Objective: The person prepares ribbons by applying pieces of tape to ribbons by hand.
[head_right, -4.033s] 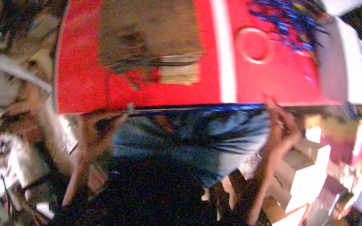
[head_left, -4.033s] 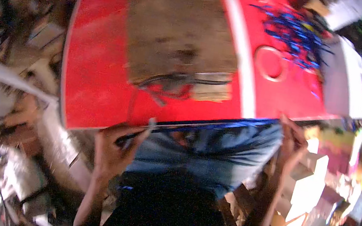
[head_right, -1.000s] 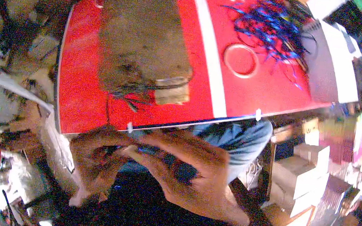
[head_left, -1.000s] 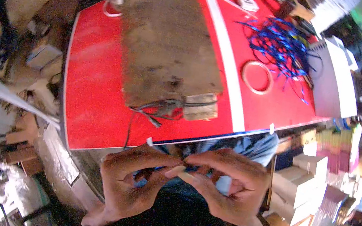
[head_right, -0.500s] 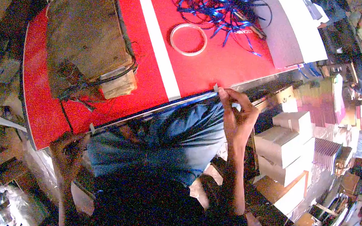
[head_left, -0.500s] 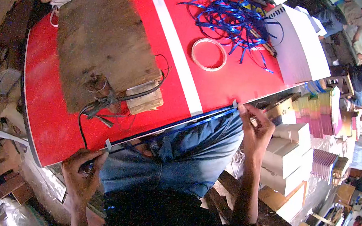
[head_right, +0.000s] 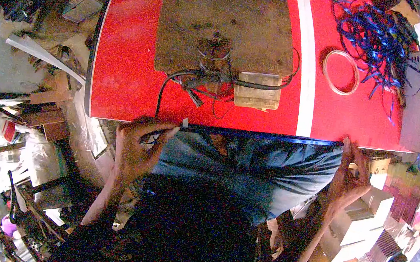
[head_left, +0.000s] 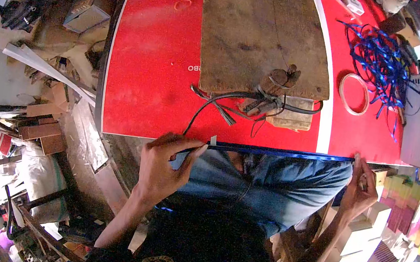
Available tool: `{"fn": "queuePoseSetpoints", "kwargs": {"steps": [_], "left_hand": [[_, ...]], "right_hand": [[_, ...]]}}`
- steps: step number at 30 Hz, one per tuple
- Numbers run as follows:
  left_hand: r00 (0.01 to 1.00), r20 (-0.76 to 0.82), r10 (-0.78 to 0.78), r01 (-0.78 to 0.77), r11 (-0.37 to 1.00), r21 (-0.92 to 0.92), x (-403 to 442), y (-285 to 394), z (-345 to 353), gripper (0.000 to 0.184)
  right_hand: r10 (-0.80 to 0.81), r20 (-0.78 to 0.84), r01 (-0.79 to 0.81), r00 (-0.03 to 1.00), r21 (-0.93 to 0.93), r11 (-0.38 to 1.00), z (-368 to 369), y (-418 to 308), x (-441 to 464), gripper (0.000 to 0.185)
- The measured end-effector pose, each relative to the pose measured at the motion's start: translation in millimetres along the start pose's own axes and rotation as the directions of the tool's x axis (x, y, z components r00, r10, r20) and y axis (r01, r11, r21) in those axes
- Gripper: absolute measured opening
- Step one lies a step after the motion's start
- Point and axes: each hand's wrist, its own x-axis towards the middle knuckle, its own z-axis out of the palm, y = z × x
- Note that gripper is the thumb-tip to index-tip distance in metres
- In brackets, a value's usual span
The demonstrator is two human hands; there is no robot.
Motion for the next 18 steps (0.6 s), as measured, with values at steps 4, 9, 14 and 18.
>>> {"fn": "queuePoseSetpoints", "kwargs": {"steps": [4, 9, 14, 18], "left_hand": [[0.992, -0.089, 0.095, -0.100, 0.993, -0.058, -2.8, -8.9, 6.3, 0.014], [0.997, 0.079, -0.023, 0.039, 0.977, -0.209, -0.4, 33.1, -15.6, 0.013], [0.979, 0.118, 0.165, -0.098, 0.893, -0.440, 13.1, 78.9, -33.0, 0.020], [0.942, 0.065, 0.330, -0.280, 0.876, -0.394, 30.8, 100.9, -47.1, 0.018]], "right_hand": [[-0.013, 0.013, 0.013, 1.000, -0.020, 1.000, -0.8, 5.4, -0.9, 0.019], [-0.051, -0.025, 0.048, 0.998, -0.086, 0.995, -19.7, -93.7, -7.5, 0.019], [-0.409, 0.290, 0.276, 0.865, 0.405, 0.872, -34.3, -187.6, -22.0, 0.024], [-0.425, 0.628, 0.000, 0.652, 0.560, 0.828, -27.3, -218.3, -3.9, 0.024]]}}
